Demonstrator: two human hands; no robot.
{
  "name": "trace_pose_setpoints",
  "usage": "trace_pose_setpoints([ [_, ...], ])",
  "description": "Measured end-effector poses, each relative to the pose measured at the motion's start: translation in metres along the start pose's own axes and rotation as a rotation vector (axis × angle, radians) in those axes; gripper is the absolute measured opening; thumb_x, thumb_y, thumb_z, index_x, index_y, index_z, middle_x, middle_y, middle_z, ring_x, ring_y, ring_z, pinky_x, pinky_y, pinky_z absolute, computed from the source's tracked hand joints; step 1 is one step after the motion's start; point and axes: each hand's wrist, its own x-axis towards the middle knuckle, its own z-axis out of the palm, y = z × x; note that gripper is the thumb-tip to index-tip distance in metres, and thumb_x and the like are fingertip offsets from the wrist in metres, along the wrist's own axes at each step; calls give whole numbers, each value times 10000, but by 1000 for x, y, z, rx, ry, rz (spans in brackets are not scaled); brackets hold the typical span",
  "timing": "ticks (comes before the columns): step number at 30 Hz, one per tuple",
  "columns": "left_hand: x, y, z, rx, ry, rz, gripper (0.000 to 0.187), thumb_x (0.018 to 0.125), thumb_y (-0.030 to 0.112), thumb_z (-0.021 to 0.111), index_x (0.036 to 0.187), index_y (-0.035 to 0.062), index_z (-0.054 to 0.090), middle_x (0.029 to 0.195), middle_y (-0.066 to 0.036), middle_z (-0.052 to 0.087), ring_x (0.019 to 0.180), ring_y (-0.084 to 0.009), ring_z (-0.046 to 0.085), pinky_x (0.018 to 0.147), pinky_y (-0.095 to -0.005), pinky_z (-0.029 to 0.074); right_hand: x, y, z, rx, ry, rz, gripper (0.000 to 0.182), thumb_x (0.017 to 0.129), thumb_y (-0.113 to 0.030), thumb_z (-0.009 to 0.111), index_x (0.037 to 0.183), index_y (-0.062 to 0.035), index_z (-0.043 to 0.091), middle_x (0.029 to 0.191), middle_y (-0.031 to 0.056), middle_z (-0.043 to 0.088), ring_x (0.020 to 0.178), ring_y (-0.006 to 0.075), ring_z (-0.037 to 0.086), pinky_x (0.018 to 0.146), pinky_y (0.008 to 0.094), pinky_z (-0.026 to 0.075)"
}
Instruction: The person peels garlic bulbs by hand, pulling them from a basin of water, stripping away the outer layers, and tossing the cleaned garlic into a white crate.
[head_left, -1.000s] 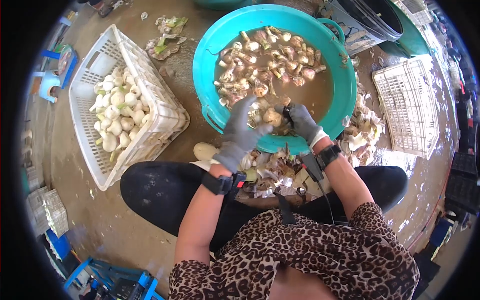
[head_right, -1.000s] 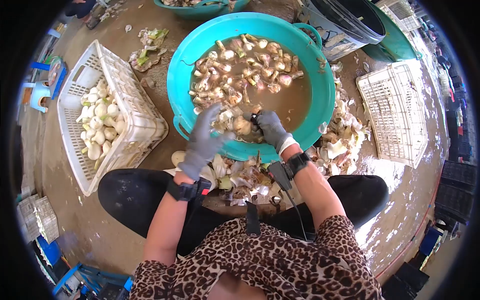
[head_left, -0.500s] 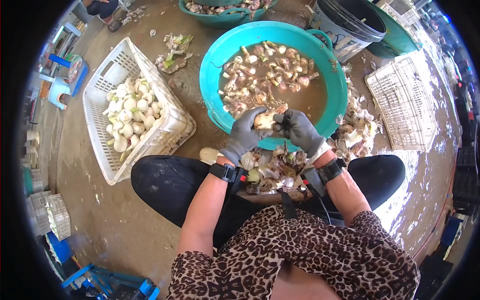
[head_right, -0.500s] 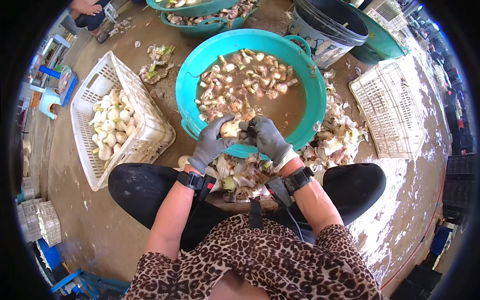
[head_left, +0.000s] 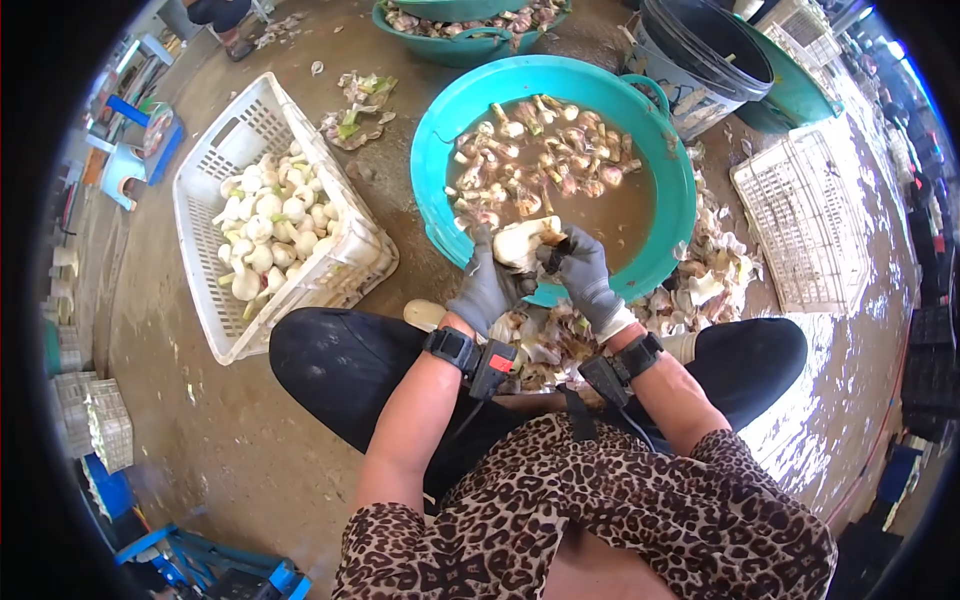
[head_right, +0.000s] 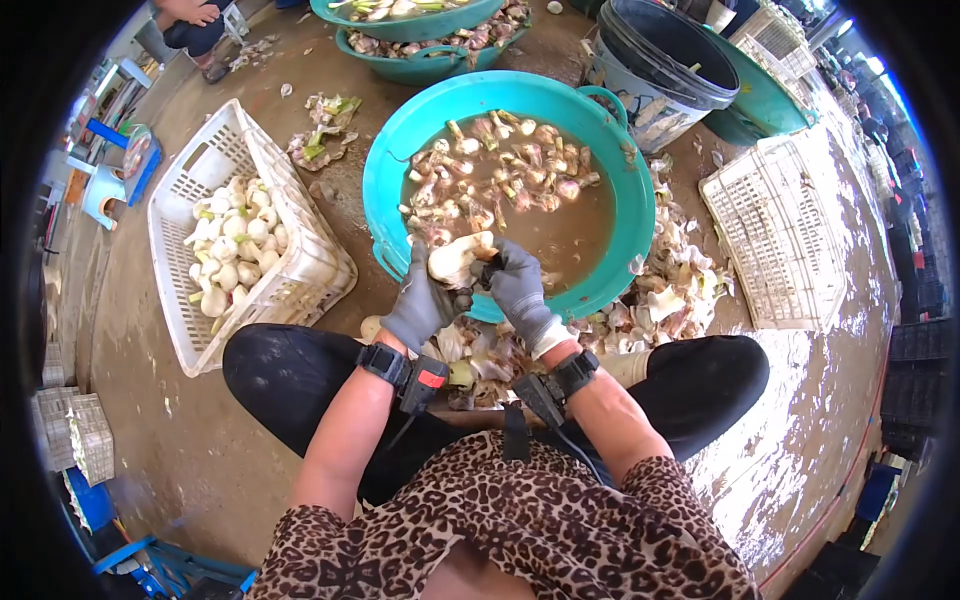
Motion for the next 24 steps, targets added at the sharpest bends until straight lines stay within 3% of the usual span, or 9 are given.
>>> trace_pose_setpoints([
  [4,5,-4,2,426,231,205,541,789,532,441,1073,74,478,886,-31,568,669,-135,552,489,-275,471,3,-15,6,293,77,245,281,735,46,564,1008,3,516,868,19,584,769,80,536,696,216,446],
  [6,11,-12,-9,1007,388,449,478,799,457,480,1039,44,483,911,-42,550,707,-110,533,526,-295,484,5,-18,3,333,63,351,209,747,31,553,955,8,536,864,32,584,778,83,543,700,222,448],
  [8,11,-13,-12,958,371,475,450,804,409,500,1033,22,479,919,-56,536,726,-107,519,570,-304,485,3,-6,0,352,54,293,183,747,27,553,929,9,542,856,37,585,769,86,550,696,221,452],
  [10,10,-10,-10,1021,357,771,450,787,402,531,980,-5,515,832,-99,574,693,-173,537,612,-274,440,1,-4,-1,374,40,237,157,747,22,553,903,11,548,848,43,585,761,90,557,692,220,456],
  [18,-7,5,11,200,101,239,447,842,367,378,1057,-5,501,894,-118,585,647,-187,582,441,-284,454,-1,-10,-6,570,-56,267,130,751,14,546,881,16,545,803,69,598,715,117,585,613,218,487],
  [20,-8,13,10,329,98,89,437,823,395,444,1061,30,472,879,-92,581,686,-172,569,493,-305,459,-3,-22,-4,672,-33,324,132,754,2,548,886,16,540,792,65,596,711,114,585,609,212,489],
  [21,20,4,-21,605,188,393,449,798,428,494,1033,46,495,762,-68,584,578,-131,544,437,-278,438,-3,-22,-6,676,19,358,138,747,6,557,884,16,542,787,54,593,705,102,575,609,208,479],
  [22,10,10,-6,605,188,395,449,798,428,494,1033,46,495,762,-68,584,578,-131,544,437,-278,438,-2,-22,-7,678,71,393,144,740,9,566,882,17,545,781,43,589,699,90,564,609,205,469],
  [24,-22,29,40,1034,608,365,417,783,419,535,987,56,534,667,-58,574,540,-128,537,480,-271,450,-2,-22,-7,471,111,302,149,729,9,582,874,16,548,770,33,585,693,78,548,610,200,455],
])
